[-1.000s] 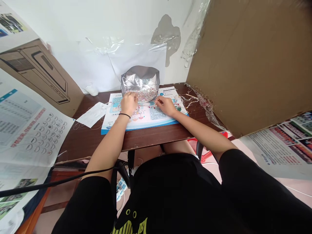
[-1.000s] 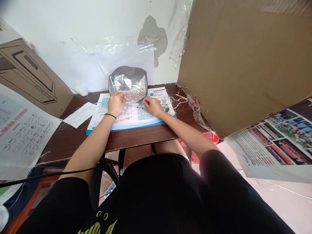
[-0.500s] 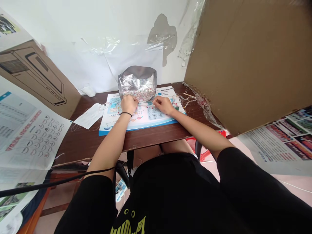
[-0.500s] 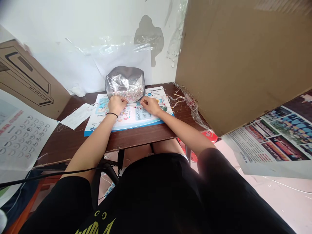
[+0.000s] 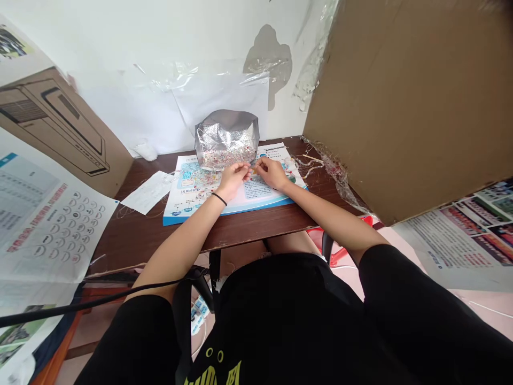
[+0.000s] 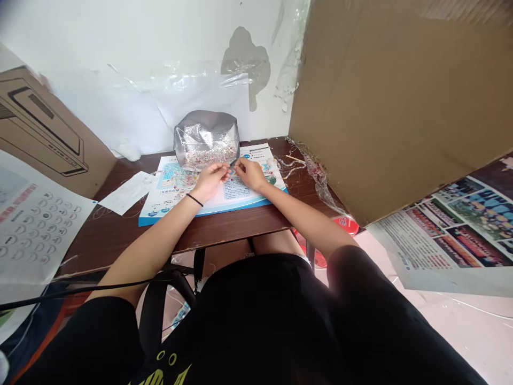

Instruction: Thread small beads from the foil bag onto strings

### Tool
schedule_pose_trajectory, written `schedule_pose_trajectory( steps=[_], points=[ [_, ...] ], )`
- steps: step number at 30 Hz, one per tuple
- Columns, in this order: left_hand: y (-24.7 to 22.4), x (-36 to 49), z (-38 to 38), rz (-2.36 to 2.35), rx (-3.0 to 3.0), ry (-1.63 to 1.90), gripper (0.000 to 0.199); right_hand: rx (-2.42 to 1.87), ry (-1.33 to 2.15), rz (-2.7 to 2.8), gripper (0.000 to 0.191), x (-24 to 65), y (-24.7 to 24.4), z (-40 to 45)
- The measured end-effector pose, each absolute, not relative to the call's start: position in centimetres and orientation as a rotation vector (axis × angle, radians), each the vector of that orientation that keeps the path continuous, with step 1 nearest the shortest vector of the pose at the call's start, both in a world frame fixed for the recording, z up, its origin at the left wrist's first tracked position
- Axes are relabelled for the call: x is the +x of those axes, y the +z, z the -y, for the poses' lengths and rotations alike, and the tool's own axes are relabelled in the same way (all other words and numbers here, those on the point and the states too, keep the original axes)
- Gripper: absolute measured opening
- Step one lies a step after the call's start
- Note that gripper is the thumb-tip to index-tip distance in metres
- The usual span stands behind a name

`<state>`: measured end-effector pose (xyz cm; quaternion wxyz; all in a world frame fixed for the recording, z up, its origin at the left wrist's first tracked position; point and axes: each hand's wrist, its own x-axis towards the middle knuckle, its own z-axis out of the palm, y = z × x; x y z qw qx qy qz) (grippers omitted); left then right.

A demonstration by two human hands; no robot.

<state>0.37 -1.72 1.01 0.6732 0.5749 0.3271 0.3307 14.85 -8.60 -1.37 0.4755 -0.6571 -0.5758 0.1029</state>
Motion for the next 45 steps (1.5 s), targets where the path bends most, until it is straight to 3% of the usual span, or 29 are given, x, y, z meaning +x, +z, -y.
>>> schedule_pose_trajectory(
  steps=[14,45],
  points=[
    [0.61,0.32,1.42,-0.695,1.132,0.707,0.019,-1.57,0.047,1.451,0.012,14.22,-0.84,9.26],
    [0.34,0.43,1.2,-0.643,1.225,0.694,0.014,-1.618,0.067,1.538,0.015,14.17,-0.62,9.63]
  ],
)
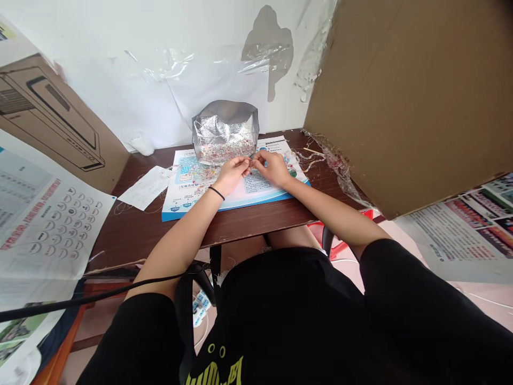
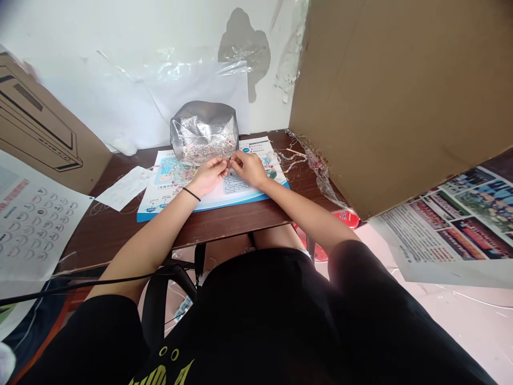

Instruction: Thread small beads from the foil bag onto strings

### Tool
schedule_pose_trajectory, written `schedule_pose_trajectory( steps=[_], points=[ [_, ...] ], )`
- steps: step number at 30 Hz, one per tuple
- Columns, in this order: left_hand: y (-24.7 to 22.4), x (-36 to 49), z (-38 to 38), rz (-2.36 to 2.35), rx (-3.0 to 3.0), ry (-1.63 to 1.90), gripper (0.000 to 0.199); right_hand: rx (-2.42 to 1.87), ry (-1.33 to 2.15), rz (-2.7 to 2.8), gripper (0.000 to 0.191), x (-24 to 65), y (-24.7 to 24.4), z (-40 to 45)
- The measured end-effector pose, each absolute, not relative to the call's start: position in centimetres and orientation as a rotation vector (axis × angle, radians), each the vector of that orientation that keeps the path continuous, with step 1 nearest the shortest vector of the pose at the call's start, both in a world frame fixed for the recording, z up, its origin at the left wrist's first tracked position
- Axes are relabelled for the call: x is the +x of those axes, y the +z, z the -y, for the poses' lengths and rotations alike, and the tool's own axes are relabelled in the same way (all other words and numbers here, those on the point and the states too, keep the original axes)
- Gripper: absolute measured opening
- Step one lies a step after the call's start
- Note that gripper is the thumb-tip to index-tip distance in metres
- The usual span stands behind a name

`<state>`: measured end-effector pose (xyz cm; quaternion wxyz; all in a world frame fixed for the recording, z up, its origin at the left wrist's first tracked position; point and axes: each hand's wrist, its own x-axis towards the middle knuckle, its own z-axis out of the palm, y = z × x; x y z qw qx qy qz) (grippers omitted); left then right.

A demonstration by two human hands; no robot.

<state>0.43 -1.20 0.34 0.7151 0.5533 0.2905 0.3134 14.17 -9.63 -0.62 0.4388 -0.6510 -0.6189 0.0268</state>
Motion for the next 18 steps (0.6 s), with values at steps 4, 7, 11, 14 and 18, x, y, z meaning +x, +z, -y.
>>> schedule_pose_trajectory(
  steps=[4,7,11,14,18],
  points=[
    [0.51,0.42,1.37,-0.64,1.198,0.693,0.019,-1.612,0.049,1.539,0.014,14.17,-0.73,9.56],
    [0.54,0.39,1.4,-0.631,1.199,0.684,0.019,-1.592,0.041,1.543,0.013,14.17,-0.77,9.56],
    [0.39,0.33,1.26,-0.626,1.195,0.681,0.017,-1.585,0.03,1.536,0.013,14.16,-0.82,9.55],
    [0.27,0.31,1.13,-0.617,1.194,0.679,0.015,-1.588,0.017,1.538,0.013,14.17,-0.93,9.47],
    [0.17,0.36,1.04,-0.626,1.203,0.677,0.015,-1.593,0.009,1.542,0.014,14.2,-1.03,9.36]
  ],
)
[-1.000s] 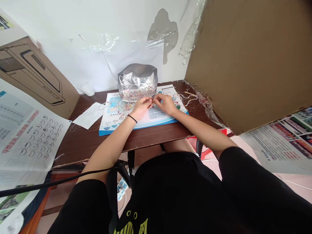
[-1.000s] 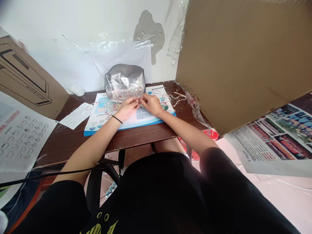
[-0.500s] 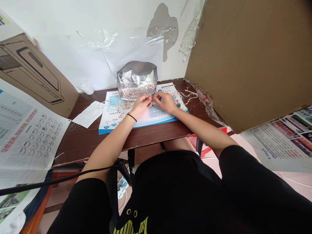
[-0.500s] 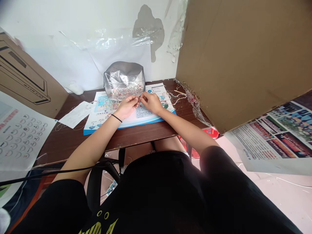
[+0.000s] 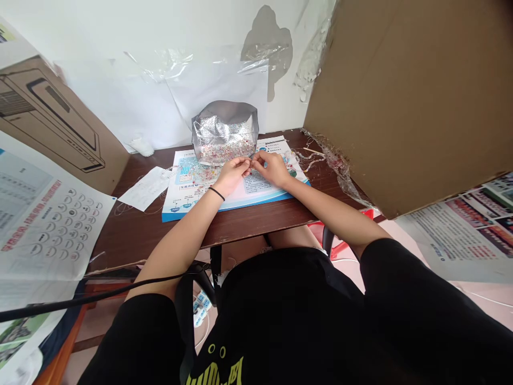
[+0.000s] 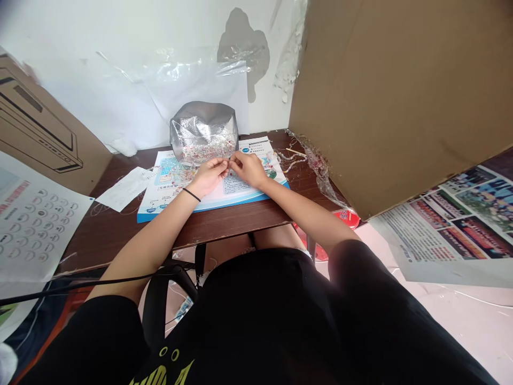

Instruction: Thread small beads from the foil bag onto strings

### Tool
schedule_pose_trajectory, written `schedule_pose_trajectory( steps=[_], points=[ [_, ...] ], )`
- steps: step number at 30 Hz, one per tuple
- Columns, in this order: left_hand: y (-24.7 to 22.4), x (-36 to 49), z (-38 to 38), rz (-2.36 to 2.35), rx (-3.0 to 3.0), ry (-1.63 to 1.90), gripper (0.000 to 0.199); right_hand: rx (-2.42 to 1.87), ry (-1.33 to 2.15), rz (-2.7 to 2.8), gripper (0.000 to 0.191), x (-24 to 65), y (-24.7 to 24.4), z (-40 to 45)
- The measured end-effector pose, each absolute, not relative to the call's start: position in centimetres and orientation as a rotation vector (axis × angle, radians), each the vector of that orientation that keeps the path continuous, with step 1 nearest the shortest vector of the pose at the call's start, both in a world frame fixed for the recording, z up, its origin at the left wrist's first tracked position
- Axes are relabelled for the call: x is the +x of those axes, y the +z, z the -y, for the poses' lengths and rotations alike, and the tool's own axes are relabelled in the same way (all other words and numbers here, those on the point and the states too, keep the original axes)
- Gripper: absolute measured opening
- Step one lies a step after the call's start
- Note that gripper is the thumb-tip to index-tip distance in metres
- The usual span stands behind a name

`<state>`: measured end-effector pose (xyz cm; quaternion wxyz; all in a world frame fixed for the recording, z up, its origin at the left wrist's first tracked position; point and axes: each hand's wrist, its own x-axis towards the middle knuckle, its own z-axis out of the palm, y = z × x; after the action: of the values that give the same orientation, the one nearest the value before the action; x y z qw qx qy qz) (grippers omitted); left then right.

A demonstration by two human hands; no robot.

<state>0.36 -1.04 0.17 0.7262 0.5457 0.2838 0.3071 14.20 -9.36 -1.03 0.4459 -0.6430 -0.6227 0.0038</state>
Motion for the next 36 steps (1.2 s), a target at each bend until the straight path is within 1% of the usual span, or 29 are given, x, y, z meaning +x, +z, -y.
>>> schedule_pose_trajectory(
  steps=[4,8,15,26,29,32,36],
  points=[
    [0.3,0.4,1.2,-0.629,1.218,0.674,0.017,-1.591,0.024,1.562,0.014,14.2,-1.0,9.4],
    [0.5,0.4,1.5,-0.637,1.214,0.668,0.022,-1.611,0.042,1.557,0.015,14.3,-1.0,9.4],
    [0.8,0.4,1.8,-0.685,1.279,0.688,0.029,-1.591,0.112,1.593,0.021,14.4,-1.2,9.3],
    [0.9,0.5,2.3,-0.876,1.465,0.804,0.028,-1.564,0.04,1.613,0.019,14.6,-1.3,9.2],
    [1.1,0.5,1.6,-0.918,1.393,0.897,0.029,-1.571,0.013,1.612,0.016,14.8,-1.3,9.0],
    [1.7,0.1,0.7,-0.919,1.186,1.005,0.029,-1.62,-0.002,1.583,0.013,15.4,-1.2,8.8],
    [2.7,-0.6,-0.3,-0.838,0.877,0.984,0.026,-1.747,0.028,1.541,0.012,16.4,-1.2,8.6]
  ],
)
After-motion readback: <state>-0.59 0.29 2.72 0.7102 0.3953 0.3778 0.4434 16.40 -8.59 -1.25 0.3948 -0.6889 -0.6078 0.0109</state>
